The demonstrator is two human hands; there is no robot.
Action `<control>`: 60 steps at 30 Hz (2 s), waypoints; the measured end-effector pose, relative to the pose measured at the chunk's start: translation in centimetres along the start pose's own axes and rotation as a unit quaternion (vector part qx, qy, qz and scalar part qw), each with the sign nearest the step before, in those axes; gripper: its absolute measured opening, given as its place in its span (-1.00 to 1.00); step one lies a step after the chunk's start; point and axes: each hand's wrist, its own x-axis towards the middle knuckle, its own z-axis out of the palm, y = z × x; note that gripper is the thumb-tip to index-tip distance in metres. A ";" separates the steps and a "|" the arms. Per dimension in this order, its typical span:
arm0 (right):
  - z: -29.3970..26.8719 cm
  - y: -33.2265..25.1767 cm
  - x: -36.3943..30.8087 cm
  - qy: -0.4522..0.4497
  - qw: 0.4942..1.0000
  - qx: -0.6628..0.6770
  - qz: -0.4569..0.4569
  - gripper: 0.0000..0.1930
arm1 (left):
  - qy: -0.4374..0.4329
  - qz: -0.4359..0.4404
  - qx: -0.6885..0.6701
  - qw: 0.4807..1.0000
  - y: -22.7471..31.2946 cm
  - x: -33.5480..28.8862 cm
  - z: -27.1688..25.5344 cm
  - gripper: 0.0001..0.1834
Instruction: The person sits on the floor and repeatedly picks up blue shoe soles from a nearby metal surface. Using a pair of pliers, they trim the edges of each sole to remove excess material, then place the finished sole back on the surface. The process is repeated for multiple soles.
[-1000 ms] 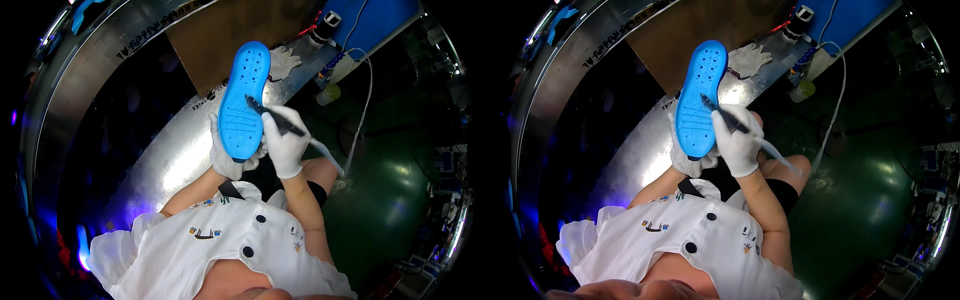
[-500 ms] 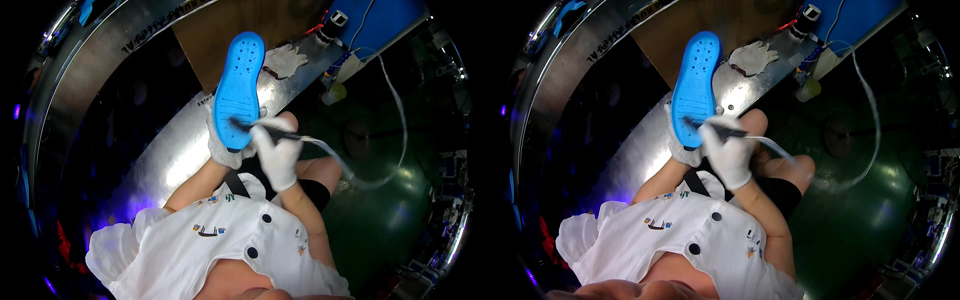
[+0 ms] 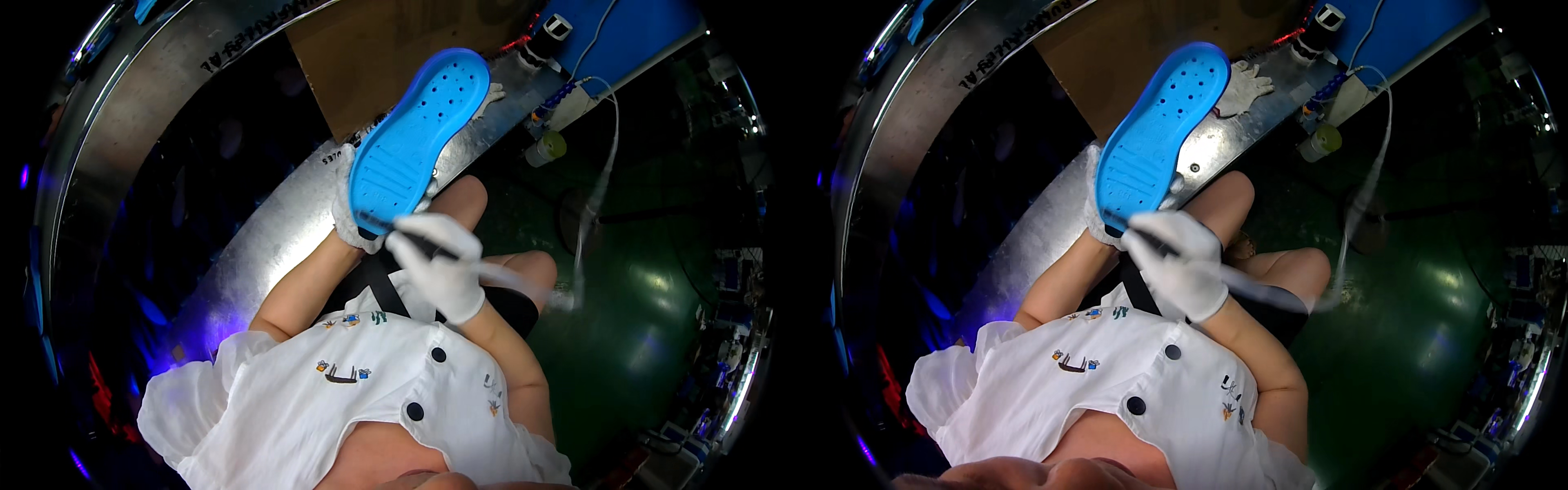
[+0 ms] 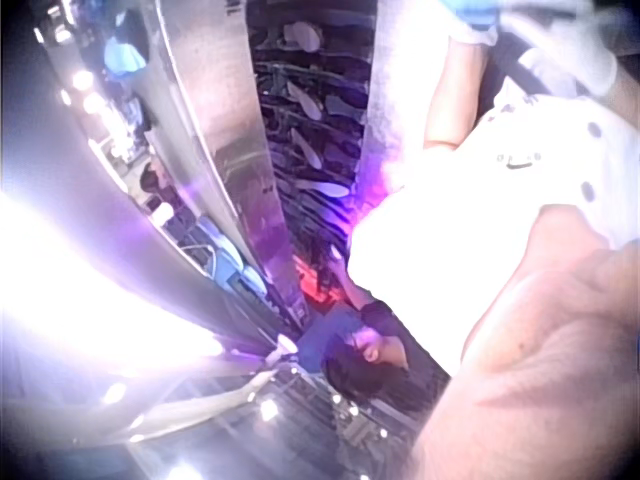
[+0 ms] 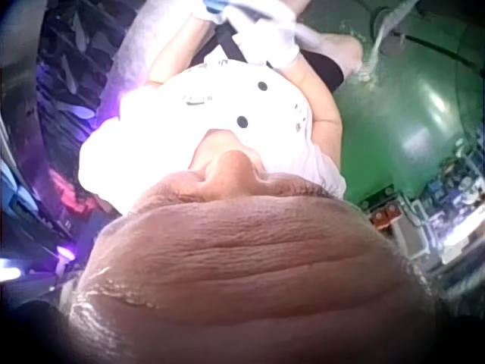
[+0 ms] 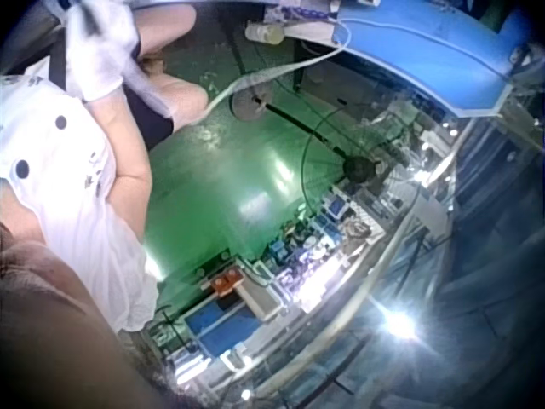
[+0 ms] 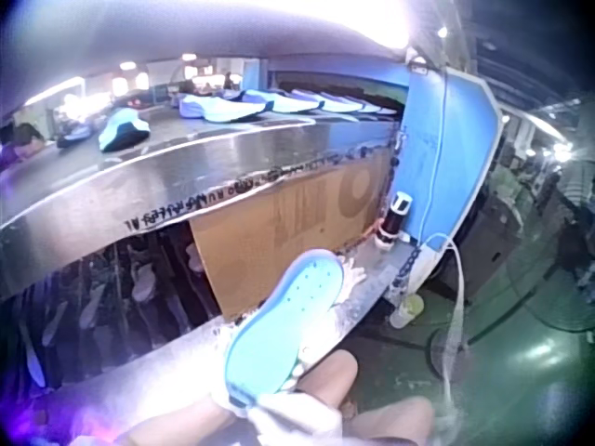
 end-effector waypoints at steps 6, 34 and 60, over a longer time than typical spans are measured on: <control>2.2 0.1 -0.7 0.023 0.996 0.076 0.028 -0.80 | -0.133 -0.036 -0.028 0.990 -0.2 0.4 -0.9 0.08; -4.5 1.0 1.9 -0.167 0.966 -0.135 -0.146 -0.59 | 0.002 -0.223 0.533 0.816 8.0 2.0 -1.8 -0.54; -7.3 -1.9 3.9 -0.170 0.980 -0.048 -0.093 -0.69 | -0.012 -0.162 0.186 0.969 6.1 -0.5 2.0 -0.18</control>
